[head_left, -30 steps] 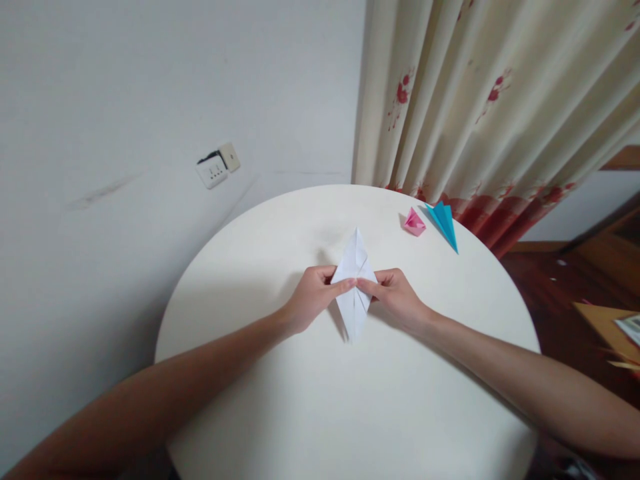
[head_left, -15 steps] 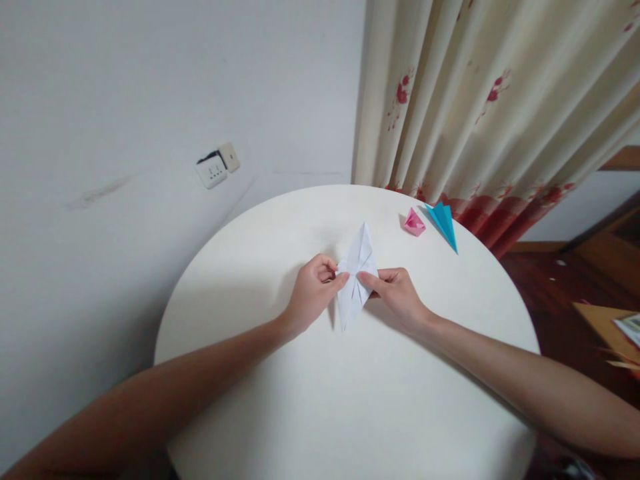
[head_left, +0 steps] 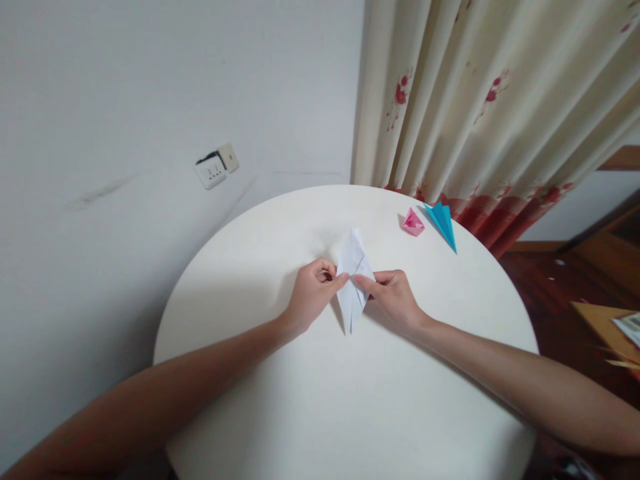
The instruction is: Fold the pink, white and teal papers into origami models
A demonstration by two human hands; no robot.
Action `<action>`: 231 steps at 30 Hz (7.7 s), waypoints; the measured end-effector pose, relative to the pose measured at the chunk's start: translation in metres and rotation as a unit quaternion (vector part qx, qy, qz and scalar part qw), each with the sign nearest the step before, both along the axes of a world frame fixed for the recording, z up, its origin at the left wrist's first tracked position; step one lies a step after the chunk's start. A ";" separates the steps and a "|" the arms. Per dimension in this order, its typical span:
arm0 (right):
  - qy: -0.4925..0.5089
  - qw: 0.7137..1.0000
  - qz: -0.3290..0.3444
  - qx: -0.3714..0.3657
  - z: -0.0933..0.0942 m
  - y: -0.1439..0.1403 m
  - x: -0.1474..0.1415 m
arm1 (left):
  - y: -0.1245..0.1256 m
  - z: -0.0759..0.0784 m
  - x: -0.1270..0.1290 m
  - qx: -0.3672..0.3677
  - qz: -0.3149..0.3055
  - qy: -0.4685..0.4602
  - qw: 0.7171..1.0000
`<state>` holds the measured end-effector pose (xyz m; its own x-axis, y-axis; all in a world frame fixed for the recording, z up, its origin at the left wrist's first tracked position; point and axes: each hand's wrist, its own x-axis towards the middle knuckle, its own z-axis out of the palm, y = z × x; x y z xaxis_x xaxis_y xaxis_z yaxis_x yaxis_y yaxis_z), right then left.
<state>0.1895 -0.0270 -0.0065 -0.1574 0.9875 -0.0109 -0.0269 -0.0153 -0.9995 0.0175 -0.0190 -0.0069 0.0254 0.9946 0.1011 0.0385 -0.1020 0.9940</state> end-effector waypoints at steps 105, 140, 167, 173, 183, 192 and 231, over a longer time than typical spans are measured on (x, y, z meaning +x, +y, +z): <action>0.064 0.993 0.023 0.097 0.022 -0.008 0.000 | -0.002 0.011 -0.006 -0.141 -0.247 -0.168 0.944; -0.132 0.979 0.009 0.157 0.016 -0.017 -0.007 | -0.002 0.006 -0.001 -0.102 -0.150 -0.181 0.967; 0.019 0.989 0.142 -0.032 -0.003 -0.012 -0.008 | -0.005 0.024 -0.004 -0.144 -0.118 -0.210 0.960; 0.060 0.994 0.088 -0.037 0.016 -0.007 -0.007 | -0.007 0.014 -0.004 -0.136 -0.206 -0.146 0.958; -0.106 0.990 0.080 0.053 0.000 -0.003 -0.003 | -0.005 0.015 -0.003 -0.088 -0.104 -0.133 0.982; -0.151 0.979 0.126 0.056 0.006 -0.006 0.004 | 0.005 0.007 -0.006 -0.058 -0.012 -0.138 0.989; -0.138 0.977 -0.055 0.153 0.016 -0.005 -0.005 | -0.006 0.012 0.006 0.030 -0.018 -0.061 0.997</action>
